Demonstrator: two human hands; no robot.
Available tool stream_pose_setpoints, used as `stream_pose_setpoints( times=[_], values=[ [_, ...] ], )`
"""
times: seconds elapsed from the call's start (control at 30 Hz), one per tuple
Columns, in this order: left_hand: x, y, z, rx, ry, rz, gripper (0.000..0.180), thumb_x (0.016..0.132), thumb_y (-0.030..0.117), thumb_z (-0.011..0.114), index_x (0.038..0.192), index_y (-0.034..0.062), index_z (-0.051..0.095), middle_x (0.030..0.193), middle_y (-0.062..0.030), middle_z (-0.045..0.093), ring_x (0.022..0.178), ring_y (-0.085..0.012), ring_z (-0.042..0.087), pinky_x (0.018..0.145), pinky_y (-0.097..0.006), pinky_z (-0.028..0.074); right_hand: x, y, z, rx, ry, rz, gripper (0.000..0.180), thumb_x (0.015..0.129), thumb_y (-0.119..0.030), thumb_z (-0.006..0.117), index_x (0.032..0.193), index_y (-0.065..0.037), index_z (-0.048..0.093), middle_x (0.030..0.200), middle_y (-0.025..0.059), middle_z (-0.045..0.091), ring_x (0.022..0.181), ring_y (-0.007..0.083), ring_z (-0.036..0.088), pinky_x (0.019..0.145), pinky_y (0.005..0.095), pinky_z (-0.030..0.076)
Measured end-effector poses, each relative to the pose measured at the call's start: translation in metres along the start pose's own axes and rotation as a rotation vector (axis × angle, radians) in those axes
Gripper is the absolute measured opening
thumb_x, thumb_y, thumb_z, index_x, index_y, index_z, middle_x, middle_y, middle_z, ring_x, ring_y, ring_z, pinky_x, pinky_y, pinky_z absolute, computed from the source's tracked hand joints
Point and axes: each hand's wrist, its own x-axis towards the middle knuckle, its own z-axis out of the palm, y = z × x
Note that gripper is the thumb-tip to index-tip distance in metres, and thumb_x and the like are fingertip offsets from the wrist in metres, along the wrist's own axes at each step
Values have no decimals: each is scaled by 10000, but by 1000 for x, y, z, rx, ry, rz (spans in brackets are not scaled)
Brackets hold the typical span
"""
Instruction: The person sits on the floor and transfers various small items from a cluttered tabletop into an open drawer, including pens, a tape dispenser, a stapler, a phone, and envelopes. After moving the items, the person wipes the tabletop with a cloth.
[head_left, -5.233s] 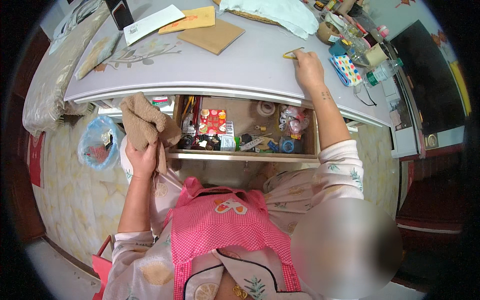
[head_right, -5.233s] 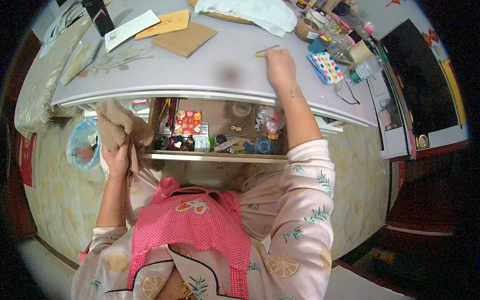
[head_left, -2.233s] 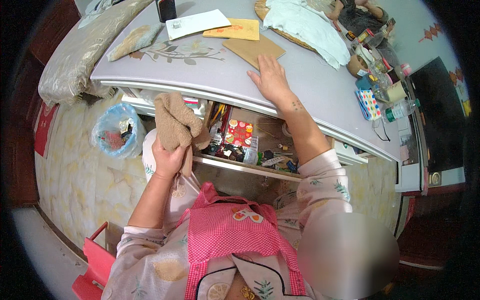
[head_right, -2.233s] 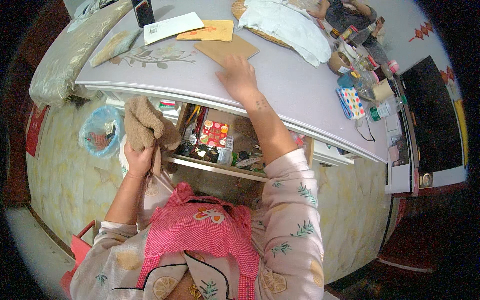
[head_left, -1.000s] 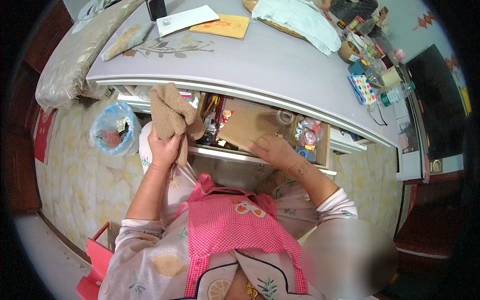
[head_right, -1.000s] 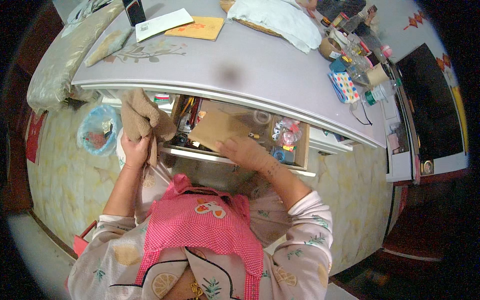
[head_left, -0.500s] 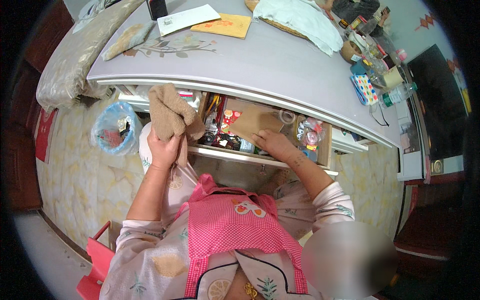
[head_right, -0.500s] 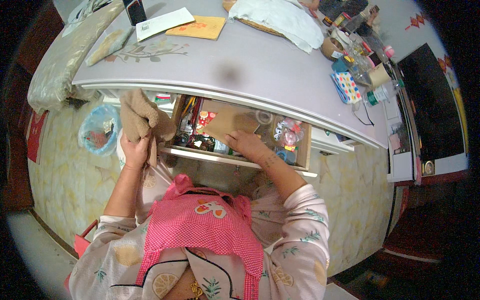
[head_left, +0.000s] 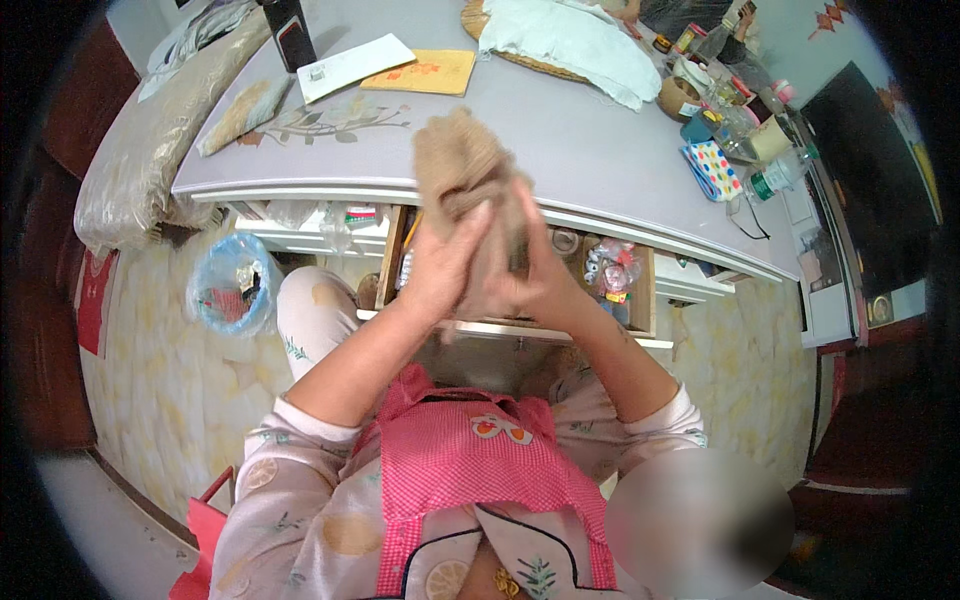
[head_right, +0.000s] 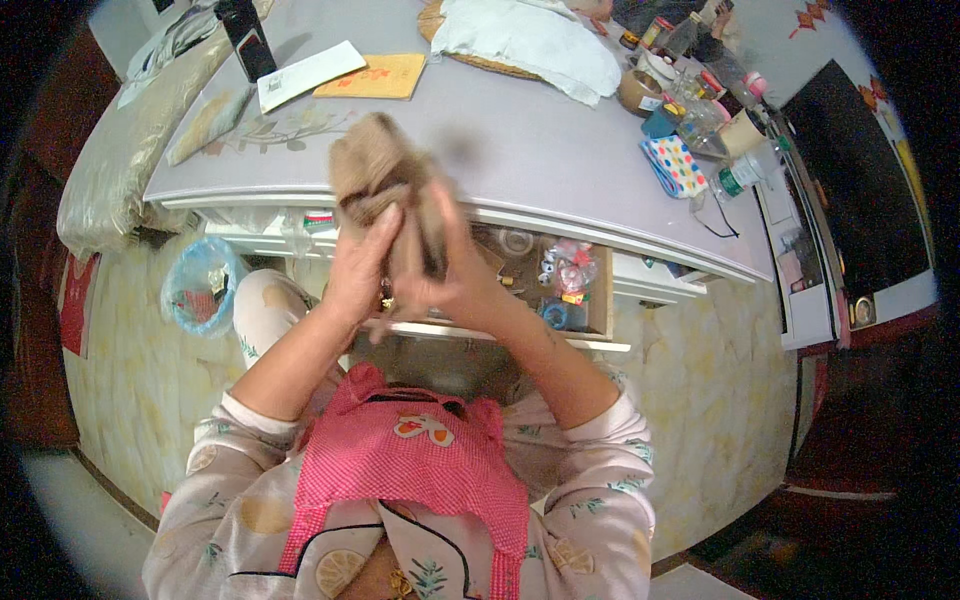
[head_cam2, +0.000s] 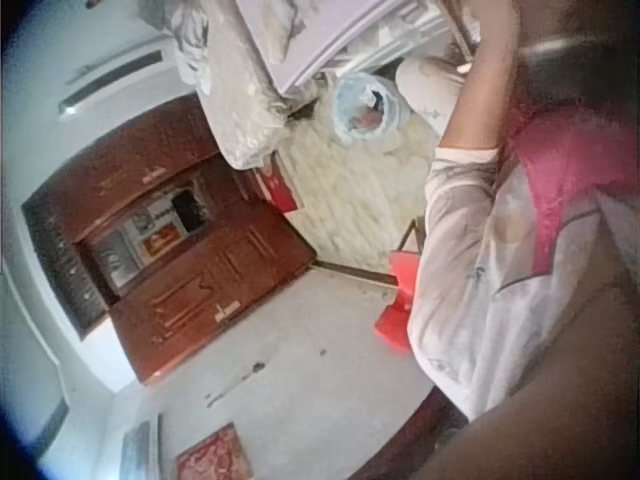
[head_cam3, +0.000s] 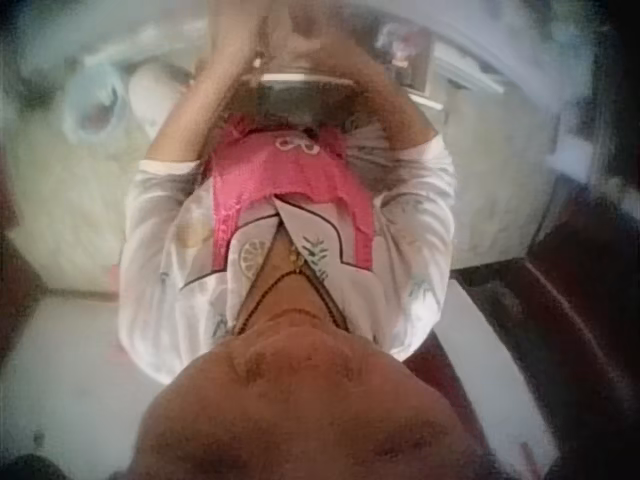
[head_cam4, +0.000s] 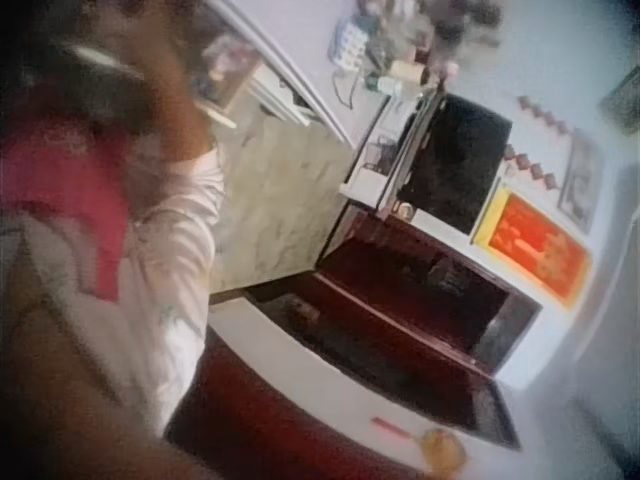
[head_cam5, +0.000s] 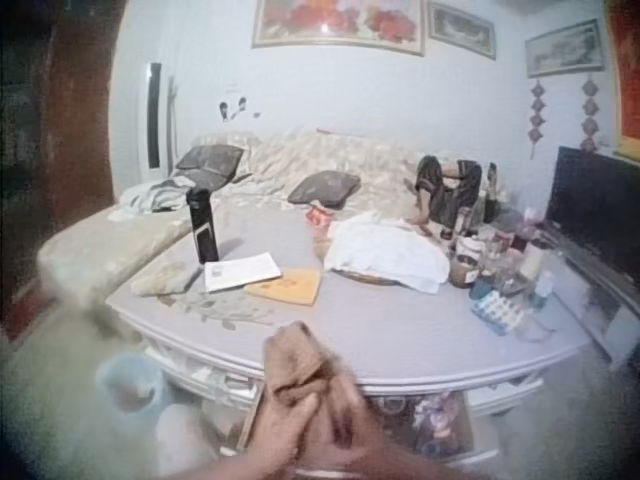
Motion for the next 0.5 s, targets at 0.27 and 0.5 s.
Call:
stream_pose_setpoints(
  times=[0.27,0.5],
  values=[
    [58,-14,1,524,-277,54,541,919,406,531,1273,2,470,1327,-241,405,1230,-284,391,1044,-367,308,22,56,-122,-403,613,100,584,752,-1,537,1328,-69,467,1311,138,485,1163,229,500,967,321,410],
    [140,-25,-84,970,21,105,351,854,268,639,1114,35,604,1000,-133,635,956,-199,584,846,-319,460,22,110,-144,-1432,376,319,559,815,-401,592,1268,-84,514,1294,153,465,1237,347,377,1020,504,282]
  ],
)
